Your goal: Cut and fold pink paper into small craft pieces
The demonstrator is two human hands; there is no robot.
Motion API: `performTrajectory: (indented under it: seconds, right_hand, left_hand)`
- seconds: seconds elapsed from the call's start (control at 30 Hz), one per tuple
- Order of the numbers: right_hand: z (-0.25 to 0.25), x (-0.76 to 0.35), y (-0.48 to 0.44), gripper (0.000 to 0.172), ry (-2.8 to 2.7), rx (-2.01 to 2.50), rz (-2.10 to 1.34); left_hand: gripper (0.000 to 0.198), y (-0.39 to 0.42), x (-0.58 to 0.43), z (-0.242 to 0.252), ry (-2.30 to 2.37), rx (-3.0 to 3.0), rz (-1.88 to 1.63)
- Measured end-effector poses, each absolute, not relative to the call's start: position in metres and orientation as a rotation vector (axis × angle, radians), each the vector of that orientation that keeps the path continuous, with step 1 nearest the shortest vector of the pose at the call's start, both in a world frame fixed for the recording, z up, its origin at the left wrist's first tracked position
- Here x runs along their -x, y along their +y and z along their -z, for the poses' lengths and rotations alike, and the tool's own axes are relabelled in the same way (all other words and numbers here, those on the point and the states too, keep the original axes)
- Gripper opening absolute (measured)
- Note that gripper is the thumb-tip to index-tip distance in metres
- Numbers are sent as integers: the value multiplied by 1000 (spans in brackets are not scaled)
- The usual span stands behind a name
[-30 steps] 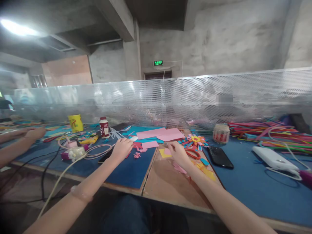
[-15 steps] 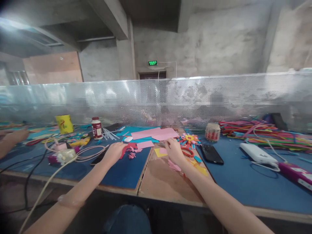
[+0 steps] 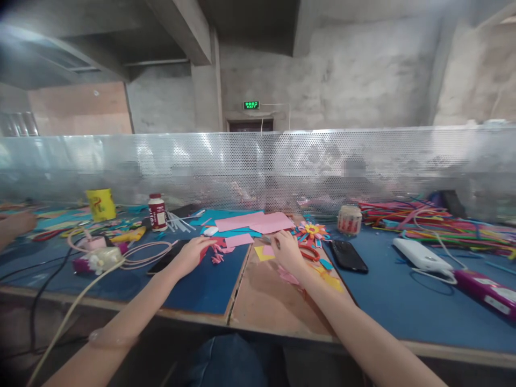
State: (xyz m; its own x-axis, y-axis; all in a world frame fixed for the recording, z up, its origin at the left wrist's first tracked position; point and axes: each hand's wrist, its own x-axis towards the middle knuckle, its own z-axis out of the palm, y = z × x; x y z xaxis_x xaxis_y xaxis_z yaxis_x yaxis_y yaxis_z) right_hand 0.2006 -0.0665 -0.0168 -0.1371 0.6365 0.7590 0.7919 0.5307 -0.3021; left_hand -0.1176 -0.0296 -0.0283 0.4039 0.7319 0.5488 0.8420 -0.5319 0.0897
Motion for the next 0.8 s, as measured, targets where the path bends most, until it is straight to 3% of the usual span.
performTrajectory:
  seconds: [0.27,0.47,0.8]
  right_hand:
    - [24,-207,-59,24,-1912,1220,316]
    - [25,-205,-61,23,-1904,1226,311]
    - [22,-218,-56,23,-1871,1256,338]
  left_hand:
    - [45,-34,114,20,-1402,2417,863]
    - [62,-38,101,23,-1280,2531,834]
    - [38,-56,95,3,-1116,2396,1024]
